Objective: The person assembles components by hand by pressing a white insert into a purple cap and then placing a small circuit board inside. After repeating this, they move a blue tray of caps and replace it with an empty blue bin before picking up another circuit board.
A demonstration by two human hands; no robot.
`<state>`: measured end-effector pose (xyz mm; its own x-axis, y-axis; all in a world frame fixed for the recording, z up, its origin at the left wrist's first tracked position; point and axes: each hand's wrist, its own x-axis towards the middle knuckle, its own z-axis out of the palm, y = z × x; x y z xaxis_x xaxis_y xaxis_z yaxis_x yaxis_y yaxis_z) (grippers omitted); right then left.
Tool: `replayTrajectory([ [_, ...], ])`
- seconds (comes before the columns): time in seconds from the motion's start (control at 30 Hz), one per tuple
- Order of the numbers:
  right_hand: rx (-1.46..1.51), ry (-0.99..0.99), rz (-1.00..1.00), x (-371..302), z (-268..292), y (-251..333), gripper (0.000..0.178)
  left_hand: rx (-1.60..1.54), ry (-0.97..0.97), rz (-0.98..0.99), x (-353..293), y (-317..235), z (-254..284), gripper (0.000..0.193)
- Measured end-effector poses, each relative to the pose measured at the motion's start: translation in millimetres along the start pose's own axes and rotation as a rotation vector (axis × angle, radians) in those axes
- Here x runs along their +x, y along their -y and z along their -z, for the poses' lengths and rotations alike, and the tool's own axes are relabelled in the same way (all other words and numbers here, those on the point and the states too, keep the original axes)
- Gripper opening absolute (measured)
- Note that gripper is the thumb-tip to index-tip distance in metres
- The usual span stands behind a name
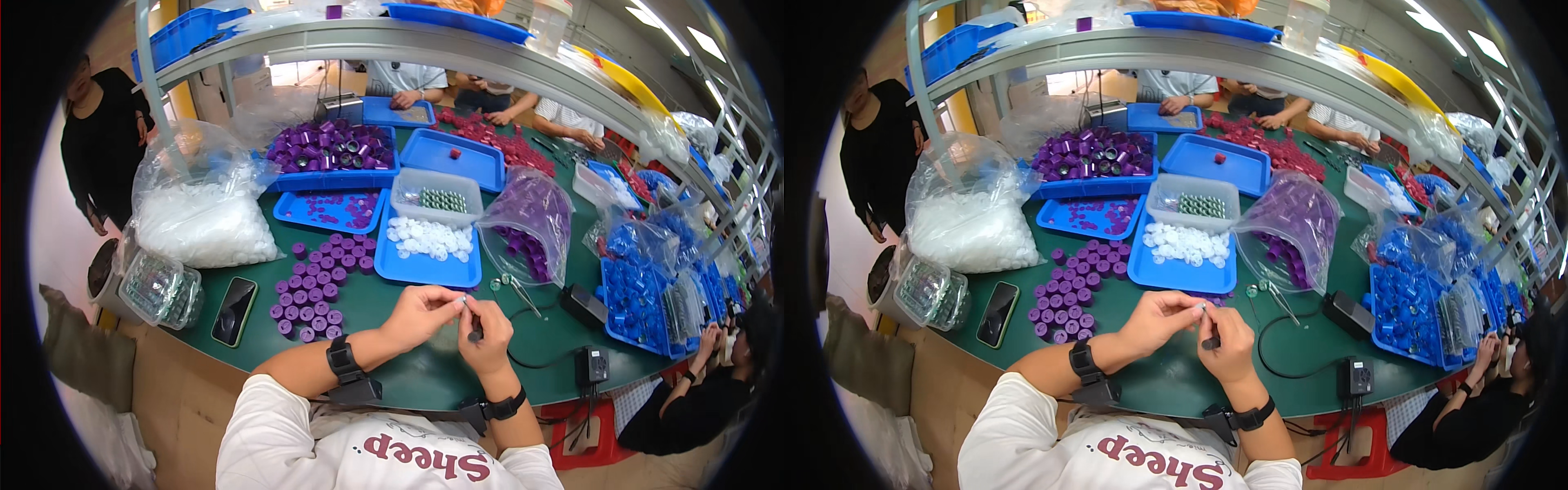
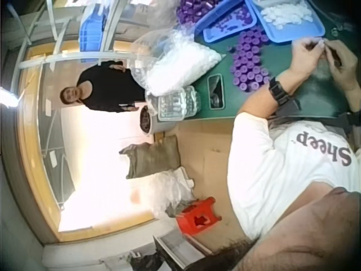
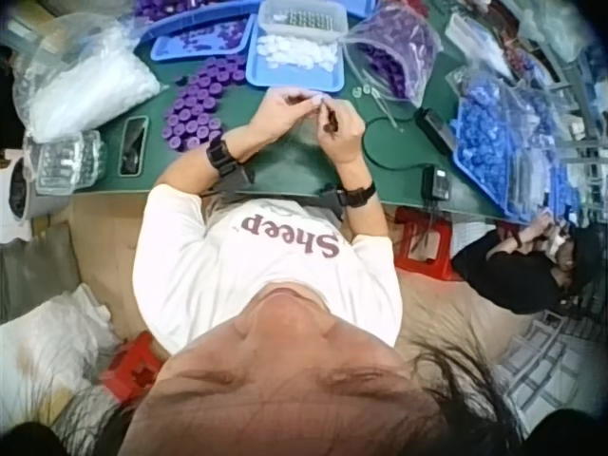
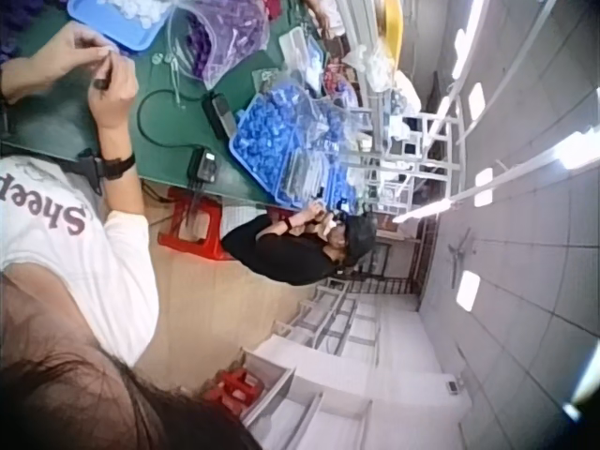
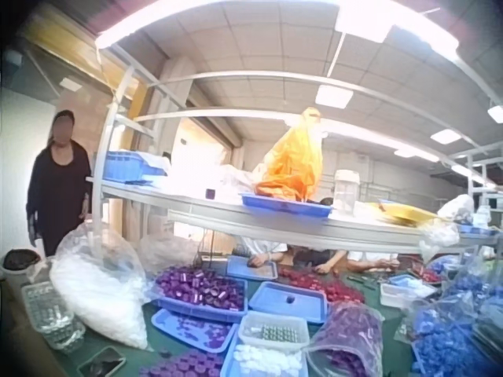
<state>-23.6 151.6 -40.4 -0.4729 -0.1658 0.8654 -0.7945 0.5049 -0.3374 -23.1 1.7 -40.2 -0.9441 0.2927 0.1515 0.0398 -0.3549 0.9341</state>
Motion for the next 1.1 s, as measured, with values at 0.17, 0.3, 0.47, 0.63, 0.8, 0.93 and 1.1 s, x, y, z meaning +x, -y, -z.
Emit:
replayTrajectory([
  [0.17,1.153,0.031,-0.864,2,12,-3,0.027,0.730,-0.103,-0.615,-2,-28,0,0.022],
  [0.3,1.666,0.198,-1.087,-2,9,-9,0.014,0.866,0.013,-0.927,-4,-27,1,0.028],
  [0.47,1.763,0.239,-1.019,-9,10,-6,0.009,0.922,0.116,-1.108,-9,-29,1,0.031],
  [0.63,1.857,0.255,-0.989,-14,10,-4,0.009,0.973,0.198,-1.162,-12,-30,3,0.031],
  [0.8,1.917,0.238,-0.947,-19,9,-6,0.011,1.024,0.218,-1.182,-11,-34,-1,0.030],
  [0.93,1.785,0.118,-0.934,-23,12,-6,0.011,1.075,0.127,-1.063,-18,-41,-11,0.027],
  [1.1,1.544,0.055,-0.870,-27,12,-3,0.010,0.693,-0.047,-0.553,-22,-35,-14,0.009],
])
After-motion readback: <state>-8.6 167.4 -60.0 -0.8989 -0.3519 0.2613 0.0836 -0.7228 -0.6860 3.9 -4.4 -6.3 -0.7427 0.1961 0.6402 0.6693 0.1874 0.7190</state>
